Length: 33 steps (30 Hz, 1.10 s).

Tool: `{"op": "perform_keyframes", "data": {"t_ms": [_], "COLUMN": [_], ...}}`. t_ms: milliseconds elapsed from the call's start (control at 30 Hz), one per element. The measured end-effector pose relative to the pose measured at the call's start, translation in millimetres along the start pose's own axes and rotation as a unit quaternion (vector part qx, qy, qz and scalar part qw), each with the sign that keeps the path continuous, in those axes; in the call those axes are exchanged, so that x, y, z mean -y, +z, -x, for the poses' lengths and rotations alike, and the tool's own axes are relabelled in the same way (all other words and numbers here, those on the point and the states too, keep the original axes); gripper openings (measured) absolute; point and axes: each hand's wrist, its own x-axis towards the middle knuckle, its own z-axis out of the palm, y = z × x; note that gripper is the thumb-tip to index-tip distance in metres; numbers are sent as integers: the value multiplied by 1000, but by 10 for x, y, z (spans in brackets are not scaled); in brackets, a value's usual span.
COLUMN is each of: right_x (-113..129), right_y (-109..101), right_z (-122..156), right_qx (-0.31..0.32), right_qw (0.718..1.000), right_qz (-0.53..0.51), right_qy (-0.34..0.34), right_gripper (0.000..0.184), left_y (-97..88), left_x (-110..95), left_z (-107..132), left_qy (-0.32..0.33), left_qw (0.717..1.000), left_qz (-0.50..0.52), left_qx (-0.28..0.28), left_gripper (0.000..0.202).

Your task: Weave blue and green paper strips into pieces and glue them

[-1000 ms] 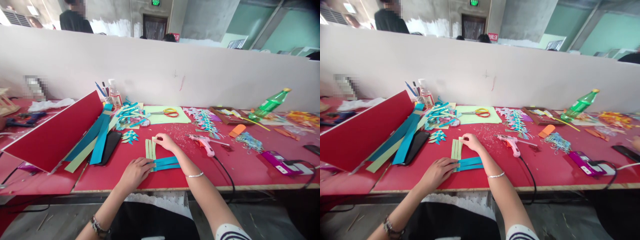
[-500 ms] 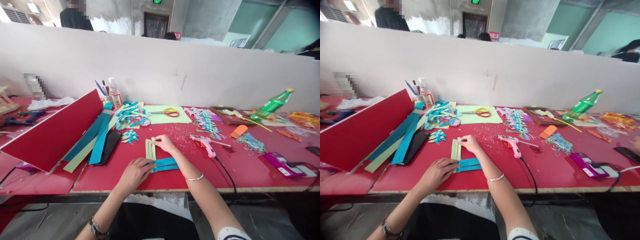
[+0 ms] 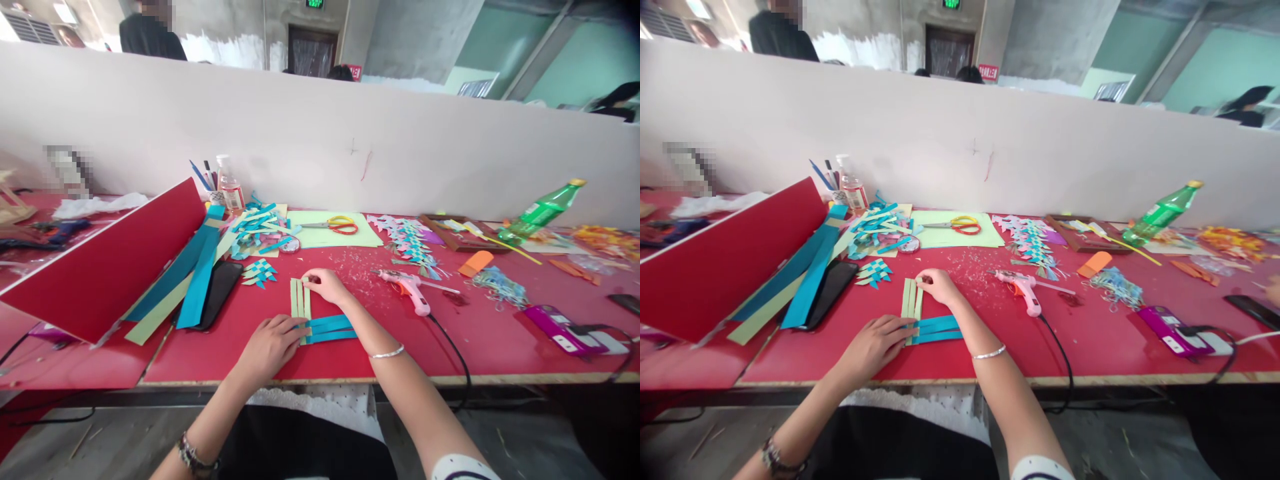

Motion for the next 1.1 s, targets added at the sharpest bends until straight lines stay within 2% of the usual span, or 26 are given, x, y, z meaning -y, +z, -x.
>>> {"op": "perform_keyframes", "data": {"t_ms": [367,900,1000,1100], "right_x": [-19,-27,-28,-41], "right_y": [42,46,41,40], "right_z": [-2,-15,-14,-17], "right_qx": [-30,-12,-9,-7], "right_qw": [999,997,997,997], "right_qz": [13,46,48,50], "right_qy": [-34,-61,-64,-65], "right_gripper": [23,17,17,17], "left_y": [9,-24,-24,-19], "left_x": [2,-20,-24,-27], "left_z": [-6,6,8,20], "left_qy": [6,5,3,-25], "left_qw": [1000,1000,1000,996], "left_qz": [10,-27,6,48], "left_qx": [-12,-3,-21,-70], "left_gripper": [30,32,32,33]}}
